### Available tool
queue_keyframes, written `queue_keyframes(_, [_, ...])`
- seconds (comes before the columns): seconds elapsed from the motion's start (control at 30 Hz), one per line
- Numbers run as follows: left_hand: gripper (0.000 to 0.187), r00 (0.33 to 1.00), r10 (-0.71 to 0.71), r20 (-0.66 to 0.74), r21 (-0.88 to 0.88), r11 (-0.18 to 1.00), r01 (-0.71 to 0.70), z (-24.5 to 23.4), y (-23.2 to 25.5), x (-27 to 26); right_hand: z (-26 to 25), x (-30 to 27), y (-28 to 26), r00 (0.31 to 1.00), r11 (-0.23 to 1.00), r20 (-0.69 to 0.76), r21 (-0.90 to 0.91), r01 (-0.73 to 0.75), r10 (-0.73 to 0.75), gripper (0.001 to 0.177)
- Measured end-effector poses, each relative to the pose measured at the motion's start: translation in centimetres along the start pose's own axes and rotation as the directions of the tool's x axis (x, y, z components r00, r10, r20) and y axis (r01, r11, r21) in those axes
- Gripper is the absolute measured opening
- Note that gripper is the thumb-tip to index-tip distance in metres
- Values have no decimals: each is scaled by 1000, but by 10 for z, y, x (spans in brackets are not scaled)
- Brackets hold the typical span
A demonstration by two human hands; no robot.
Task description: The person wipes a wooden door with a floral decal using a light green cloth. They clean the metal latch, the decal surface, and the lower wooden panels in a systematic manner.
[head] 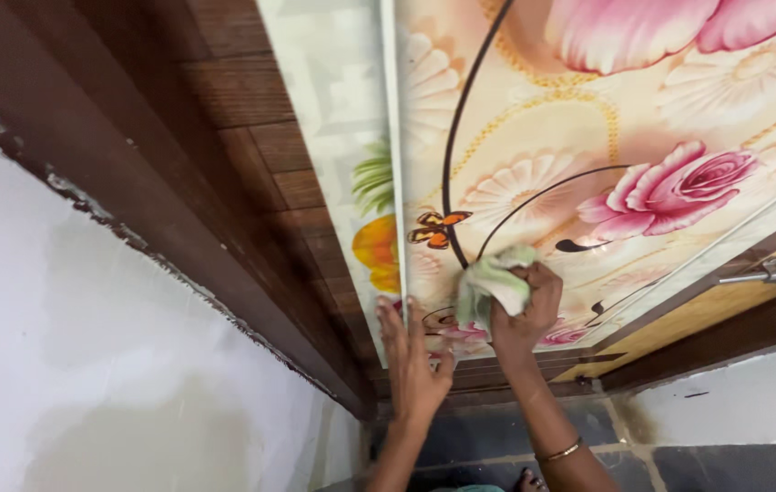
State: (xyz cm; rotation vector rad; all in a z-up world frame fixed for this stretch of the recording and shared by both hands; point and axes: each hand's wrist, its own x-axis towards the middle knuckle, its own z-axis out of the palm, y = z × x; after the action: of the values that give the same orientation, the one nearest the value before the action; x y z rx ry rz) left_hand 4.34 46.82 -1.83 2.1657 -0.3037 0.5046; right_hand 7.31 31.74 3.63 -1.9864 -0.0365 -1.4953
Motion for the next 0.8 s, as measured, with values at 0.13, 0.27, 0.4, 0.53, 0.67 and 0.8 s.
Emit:
queue_keyframes(0.13, [97,999,29,-27,40,999,-28,-28,-10,9,22,29,-43,998,997,-23,48,65,-64,37])
queue_keyframes(0.27, [100,997,2,82,57,998,-7,-37,-13,11,55,21,-66,982,969,104,-176,173,-156,54])
queue_keyframes(0.4, [103,985,-50,167,104,994,33,-36,-23,10,82,-19,-42,931,924,136,-144,356,-338,67])
queue_keyframes(0.53, [88,985,-24,169,107,994,6,-39,-32,8,80,-76,5,868,865,295,-192,463,-399,61])
queue_keyframes(0.67, [54,979,-72,193,59,996,62,-51,-36,4,66,-108,28,835,856,389,-183,484,-389,56])
queue_keyframes(0.8, [40,997,-62,51,-163,984,70,-60,-33,-6,51,-88,-7,909,965,342,-21,260,-238,53])
